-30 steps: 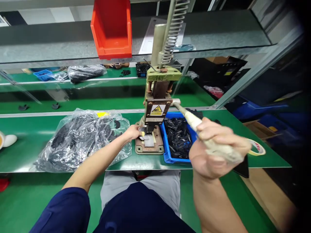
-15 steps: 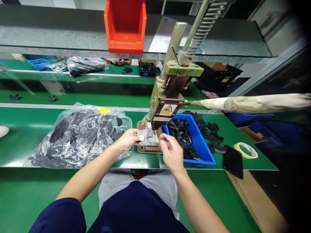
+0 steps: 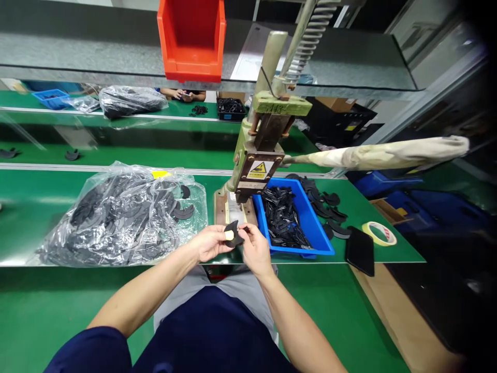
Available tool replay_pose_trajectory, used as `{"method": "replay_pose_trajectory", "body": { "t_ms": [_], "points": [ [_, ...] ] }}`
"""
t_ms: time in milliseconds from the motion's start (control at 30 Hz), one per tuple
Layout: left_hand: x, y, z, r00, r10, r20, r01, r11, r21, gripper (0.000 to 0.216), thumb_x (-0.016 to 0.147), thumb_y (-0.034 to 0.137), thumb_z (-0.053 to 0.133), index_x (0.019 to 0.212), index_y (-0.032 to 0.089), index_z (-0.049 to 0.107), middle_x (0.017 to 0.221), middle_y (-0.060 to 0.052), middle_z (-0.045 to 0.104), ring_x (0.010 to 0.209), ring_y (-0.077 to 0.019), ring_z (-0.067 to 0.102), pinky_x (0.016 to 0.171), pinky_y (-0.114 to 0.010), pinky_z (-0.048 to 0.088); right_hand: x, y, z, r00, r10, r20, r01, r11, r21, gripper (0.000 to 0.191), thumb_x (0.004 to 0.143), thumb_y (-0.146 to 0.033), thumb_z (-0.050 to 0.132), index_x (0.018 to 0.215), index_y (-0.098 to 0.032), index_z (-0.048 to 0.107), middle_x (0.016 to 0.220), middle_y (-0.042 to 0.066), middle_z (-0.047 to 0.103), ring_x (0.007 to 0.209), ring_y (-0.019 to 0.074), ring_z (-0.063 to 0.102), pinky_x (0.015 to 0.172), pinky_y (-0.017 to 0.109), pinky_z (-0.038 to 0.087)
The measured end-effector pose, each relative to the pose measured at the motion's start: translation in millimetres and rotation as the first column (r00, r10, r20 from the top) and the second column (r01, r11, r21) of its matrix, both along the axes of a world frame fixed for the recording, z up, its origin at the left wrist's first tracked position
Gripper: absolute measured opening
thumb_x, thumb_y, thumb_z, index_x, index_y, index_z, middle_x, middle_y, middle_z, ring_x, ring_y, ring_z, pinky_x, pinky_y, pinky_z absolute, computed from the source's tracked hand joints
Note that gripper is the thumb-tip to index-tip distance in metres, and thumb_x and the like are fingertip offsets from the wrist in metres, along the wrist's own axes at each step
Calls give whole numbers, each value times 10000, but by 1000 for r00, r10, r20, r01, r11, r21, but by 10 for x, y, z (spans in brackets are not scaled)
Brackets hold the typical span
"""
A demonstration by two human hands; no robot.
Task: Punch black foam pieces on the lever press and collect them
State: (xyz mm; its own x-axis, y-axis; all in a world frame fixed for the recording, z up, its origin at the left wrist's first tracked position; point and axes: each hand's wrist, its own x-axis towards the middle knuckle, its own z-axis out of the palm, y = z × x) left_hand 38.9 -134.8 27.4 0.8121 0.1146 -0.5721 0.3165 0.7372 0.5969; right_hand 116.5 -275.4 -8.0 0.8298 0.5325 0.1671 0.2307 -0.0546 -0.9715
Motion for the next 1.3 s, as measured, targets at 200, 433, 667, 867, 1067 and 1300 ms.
{"method": "replay_pose_trajectory", "body": {
  "t_ms": [200,433,667,867,1067,1300],
  "points": [
    [-26,-122,119,994,45,101,-59,989,134,362,598,193,915,796,115,622,711,-7,653,559,-90,625,548,-199,547,90,-8,-197,997,-33,-67,38,995,87,316,865,-491,596,980,-202,653,928,63,721,813,190,674,765,347,562],
    [-158,-182,95,961,4,277,-160,824,543,349,708,397,825,884,170,626,808,-21,658,704,-136,634,657,-250,553,195,-127,-165,999,37,-1,-36,988,153,325,859,-491,635,1031,-223,695,1084,96,725,984,228,692,888,404,582],
    [-397,145,11,854,-353,381,-448,-128,885,251,924,198,515,1018,237,745,954,-89,699,903,-182,645,829,-316,532,291,-271,89,992,80,102,-91,990,108,290,917,-427,592,1118,-250,704,1189,90,707,1083,212,675,969,407,571],
    [-556,264,-47,847,-493,200,-352,-236,906,261,954,200,489,944,217,749,1002,-120,745,1013,-220,675,932,-371,533,264,-177,326,939,284,195,-287,958,-14,208,886,-405,651,997,-272,767,1052,66,762,1033,212,701,967,408,574],
    [-639,305,-42,836,-505,216,-316,-121,941,184,934,231,573,973,241,753,1017,-107,752,1060,-235,677,977,-379,508,268,14,376,881,422,214,-403,906,-130,213,874,-414,660,990,-275,772,1063,53,773,1015,207,718,971,403,578],
    [-414,879,-12,954,-91,286,-293,-75,953,100,878,238,601,889,206,695,960,-81,711,934,-198,650,922,-328,510,343,-14,329,925,285,251,-245,953,-176,275,891,-427,617,1046,-232,735,1044,84,766,967,209,725,893,364,590]
  ]
}}
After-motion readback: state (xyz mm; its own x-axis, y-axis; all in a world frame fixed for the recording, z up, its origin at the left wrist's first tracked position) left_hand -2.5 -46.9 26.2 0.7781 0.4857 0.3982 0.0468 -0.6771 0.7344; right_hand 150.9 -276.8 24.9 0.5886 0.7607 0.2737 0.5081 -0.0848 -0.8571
